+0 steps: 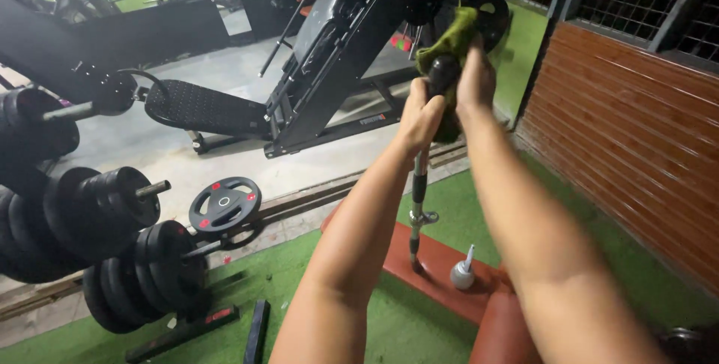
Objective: Cleaning and wiping down various gym equipment parts with a cloth and cleaning spray.
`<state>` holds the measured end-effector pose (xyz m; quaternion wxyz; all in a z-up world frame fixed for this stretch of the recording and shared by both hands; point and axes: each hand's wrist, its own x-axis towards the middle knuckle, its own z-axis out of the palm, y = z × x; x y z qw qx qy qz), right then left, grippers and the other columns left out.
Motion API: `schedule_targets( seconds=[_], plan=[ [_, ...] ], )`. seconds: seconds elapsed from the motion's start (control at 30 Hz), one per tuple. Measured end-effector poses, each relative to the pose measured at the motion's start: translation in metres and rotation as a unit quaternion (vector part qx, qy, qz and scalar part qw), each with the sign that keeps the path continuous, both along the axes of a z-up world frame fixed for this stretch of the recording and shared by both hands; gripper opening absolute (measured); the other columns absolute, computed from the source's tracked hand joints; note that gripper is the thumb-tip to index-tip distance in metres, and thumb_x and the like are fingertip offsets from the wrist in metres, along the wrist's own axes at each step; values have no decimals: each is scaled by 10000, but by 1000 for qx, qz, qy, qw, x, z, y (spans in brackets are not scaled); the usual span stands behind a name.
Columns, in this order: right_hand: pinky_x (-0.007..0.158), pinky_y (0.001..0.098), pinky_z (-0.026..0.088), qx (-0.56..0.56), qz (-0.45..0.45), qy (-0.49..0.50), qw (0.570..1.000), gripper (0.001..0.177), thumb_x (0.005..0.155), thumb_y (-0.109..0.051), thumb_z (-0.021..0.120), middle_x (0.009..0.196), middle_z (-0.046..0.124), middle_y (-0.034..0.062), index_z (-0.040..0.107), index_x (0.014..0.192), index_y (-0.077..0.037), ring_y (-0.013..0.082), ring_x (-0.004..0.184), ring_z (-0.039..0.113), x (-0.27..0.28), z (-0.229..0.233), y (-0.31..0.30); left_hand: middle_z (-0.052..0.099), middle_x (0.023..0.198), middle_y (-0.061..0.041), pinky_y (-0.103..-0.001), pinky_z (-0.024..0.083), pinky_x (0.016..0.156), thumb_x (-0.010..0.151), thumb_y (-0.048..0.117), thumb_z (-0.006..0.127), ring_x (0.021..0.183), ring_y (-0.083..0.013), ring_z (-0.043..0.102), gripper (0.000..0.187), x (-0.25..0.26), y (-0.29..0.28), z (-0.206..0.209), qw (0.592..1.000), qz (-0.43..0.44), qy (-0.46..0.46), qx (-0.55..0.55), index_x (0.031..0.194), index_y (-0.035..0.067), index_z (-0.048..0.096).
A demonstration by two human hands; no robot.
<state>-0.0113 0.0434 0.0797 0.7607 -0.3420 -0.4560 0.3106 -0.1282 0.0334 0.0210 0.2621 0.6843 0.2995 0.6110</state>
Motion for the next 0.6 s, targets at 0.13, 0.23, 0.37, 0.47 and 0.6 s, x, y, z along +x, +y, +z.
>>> schedule_targets(
  seconds=[0.13, 0.23, 0.37, 0.47, 0.6],
  plan=[
    [899, 331, 535, 40, 21, 132, 990, 579, 990, -532, 505, 1163, 701, 50, 676, 1252, -45, 177, 1012, 658, -34, -52, -21, 431, 1408, -305, -472, 320, 1162, 907, 274, 702, 1344, -430, 408, 750, 7, 12, -3, 990, 93, -13, 108, 1481, -78, 372],
    [932, 342, 516, 60, 32, 82, 994, 516, 1026, -461, 512, 1188, 664, 61, 614, 1308, -41, 170, 1048, 620, -57, -122, -35, 491, 1392, -257, -455, 323, 1161, 924, 426, 689, 1340, -390, 445, 751, 3, -16, 16, 988, 106, -40, 104, 1450, -42, 427],
    [1046, 404, 421, 88, -123, -176, 973, 472, 1146, -327, 399, 1368, 582, 140, 532, 1441, 16, 258, 1265, 535, -70, -209, -31, 613, 1171, -159, -394, 443, 1007, 976, 420, 680, 1121, -272, 553, 592, -11, 5, 8, 993, 72, -14, 95, 1348, -21, 544],
    [987, 378, 485, -11, -11, -64, 998, 451, 1107, -352, 458, 1251, 654, 93, 591, 1350, 4, 208, 1146, 610, -68, -235, -7, 603, 989, -45, -331, 476, 855, 1026, 391, 671, 938, -166, 539, 442, -25, 7, 4, 999, -34, -32, -9, 1261, 20, 620],
    [1032, 358, 473, 6, 168, 245, 955, 475, 1054, -357, 487, 1335, 608, 77, 527, 1417, -54, 187, 1213, 581, -80, -148, -33, 633, 1038, 12, -284, 480, 875, 982, 363, 725, 971, -106, 559, 421, -37, 14, 2, 973, -197, -94, -81, 1262, 62, 636]
  ],
)
